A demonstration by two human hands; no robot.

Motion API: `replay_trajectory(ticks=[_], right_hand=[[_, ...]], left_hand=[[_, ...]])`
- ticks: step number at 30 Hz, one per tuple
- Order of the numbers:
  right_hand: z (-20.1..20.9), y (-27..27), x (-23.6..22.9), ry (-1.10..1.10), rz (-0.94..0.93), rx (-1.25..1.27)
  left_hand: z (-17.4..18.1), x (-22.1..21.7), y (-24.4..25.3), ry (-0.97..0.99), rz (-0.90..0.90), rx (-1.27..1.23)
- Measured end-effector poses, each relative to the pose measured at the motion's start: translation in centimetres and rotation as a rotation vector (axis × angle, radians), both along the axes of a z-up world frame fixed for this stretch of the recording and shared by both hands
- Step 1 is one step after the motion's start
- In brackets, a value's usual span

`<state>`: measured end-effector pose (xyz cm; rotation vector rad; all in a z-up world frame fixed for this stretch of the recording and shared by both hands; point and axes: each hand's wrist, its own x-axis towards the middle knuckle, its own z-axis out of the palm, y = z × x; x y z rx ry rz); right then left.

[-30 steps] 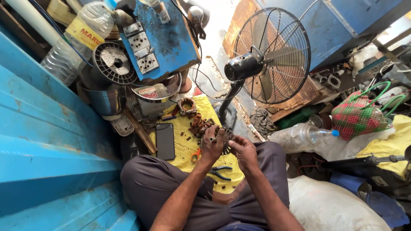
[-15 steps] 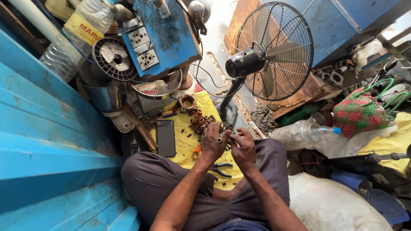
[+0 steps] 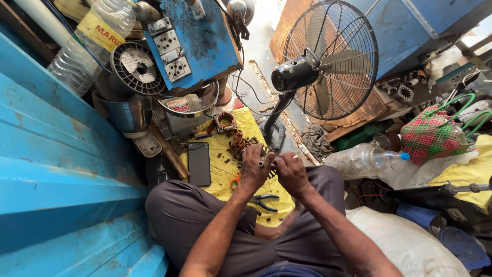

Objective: The person sits on the ground and works on an electric motor rotor, using pliers and a screwdriver to pry and remove components from the motor and its housing, handling the rotor and shaft by hand and setting removed parts on the cloth beside them.

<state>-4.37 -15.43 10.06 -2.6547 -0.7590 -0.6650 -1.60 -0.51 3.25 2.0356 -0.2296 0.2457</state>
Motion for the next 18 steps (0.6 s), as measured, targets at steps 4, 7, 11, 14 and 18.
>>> replay_trajectory(ticks=[4, 7, 11, 14, 18], right_hand=[[-1.9, -2.5, 1.1, 0.064, 0.021, -0.069], [-0.1, -5.5, 1.5, -0.035, -0.099, 0.133], [-0.1, -5.6, 0.3, 0.263, -0.475, 0.447], [-1.3, -2.1, -1.2, 0.666, -0.388, 0.807], [-2.0, 2.7, -0.9, 0.659, -0.200, 1.055]], left_hand=[[0.1, 0.8, 0.8, -0.106, 0.025, 0.056], [-3.6, 2.5, 0.7, -0.181, 0.043, 0.040], [-8.6, 3.6, -0.2, 0.505, 0.053, -0.719], [-6.8, 2.4, -0.2, 0.739, 0.057, -1.305], [-4.0, 2.2, 0.4, 0.762, 0.006, -1.305]])
